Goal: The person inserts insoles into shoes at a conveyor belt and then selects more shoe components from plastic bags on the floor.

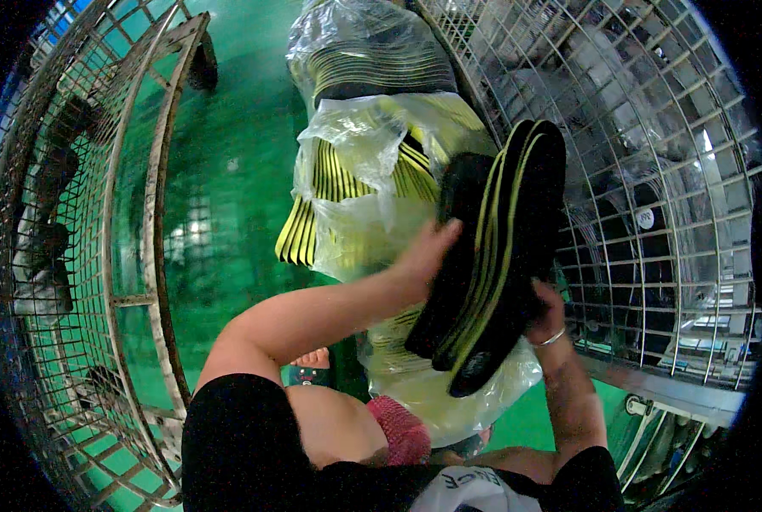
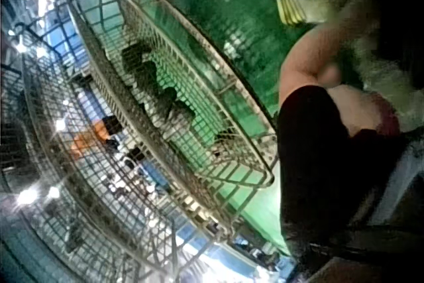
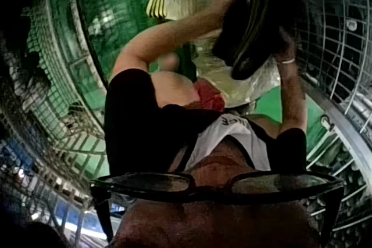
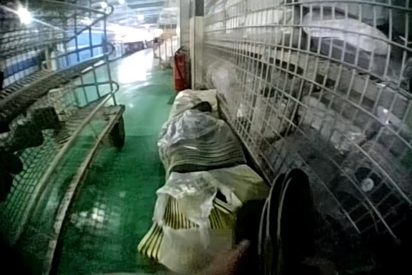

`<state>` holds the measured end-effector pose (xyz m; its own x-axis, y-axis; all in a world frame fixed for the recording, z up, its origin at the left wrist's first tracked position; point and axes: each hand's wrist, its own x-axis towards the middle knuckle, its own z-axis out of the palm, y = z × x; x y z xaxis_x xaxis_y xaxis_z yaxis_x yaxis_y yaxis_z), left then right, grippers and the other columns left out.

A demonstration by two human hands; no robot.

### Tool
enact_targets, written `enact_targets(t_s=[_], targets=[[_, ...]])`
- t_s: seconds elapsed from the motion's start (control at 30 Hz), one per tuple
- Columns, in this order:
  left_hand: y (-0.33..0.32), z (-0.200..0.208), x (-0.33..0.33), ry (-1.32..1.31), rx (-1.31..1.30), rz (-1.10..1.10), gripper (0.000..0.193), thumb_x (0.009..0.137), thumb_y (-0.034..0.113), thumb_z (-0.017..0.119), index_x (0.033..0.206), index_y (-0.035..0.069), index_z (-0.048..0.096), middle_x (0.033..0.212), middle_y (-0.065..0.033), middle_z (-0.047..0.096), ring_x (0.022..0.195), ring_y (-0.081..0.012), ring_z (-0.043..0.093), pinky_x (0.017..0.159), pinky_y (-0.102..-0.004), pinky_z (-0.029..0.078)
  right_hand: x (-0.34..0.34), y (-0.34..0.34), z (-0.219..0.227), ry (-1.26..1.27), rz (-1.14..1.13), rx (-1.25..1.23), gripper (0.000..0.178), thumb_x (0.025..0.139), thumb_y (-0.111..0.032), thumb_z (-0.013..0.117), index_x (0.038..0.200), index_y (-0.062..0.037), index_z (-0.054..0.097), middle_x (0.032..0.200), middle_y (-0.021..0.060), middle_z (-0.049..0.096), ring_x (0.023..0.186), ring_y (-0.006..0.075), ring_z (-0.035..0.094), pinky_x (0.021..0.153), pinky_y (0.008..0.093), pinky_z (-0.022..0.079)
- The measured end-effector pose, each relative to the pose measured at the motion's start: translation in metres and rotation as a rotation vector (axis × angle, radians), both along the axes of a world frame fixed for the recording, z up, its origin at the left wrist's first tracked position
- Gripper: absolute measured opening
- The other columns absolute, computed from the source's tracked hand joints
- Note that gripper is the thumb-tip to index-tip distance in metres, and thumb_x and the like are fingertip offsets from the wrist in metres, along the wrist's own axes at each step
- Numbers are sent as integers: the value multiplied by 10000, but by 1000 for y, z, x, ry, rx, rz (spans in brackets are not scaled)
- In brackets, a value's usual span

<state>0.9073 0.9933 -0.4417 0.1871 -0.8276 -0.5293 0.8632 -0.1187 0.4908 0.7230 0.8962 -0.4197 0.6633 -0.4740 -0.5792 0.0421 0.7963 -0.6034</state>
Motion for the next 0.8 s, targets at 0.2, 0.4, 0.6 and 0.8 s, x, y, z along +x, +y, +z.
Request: enact_targets(t_s=[0.2,0.4,0.6,0.8], targets=[[-5,-5,19,-230,-197,-381,369,840,351,434,1099,89,432,1041,-62,508,866,-180,511,779,-326,420,9,12,-11,126,-66,-181,324,651,-244,615,925,-78,566,922,59,576,856,219,537,785,349,426],[18,-50,129,-1691,415,-54,318,800,295,446,781,-4,552,677,-175,566,666,-299,565,599,-375,426,-24,-27,-77,293,-116,-142,275,660,-292,598,824,-72,594,850,52,592,785,197,554,742,327,445],[11,-81,125,-1775,514,-748,238,697,228,523,844,47,570,779,-147,585,739,-324,560,645,-430,446,-16,-28,-79,139,-64,18,255,694,-219,556,879,-45,575,830,94,595,749,237,573,692,358,474],[-38,-99,95,-2074,-143,-632,369,651,224,581,956,42,481,916,-161,521,862,-336,497,702,-415,427,-13,-26,-80,203,-52,-45,289,673,-246,572,880,-46,583,843,71,597,746,218,569,711,336,466]])
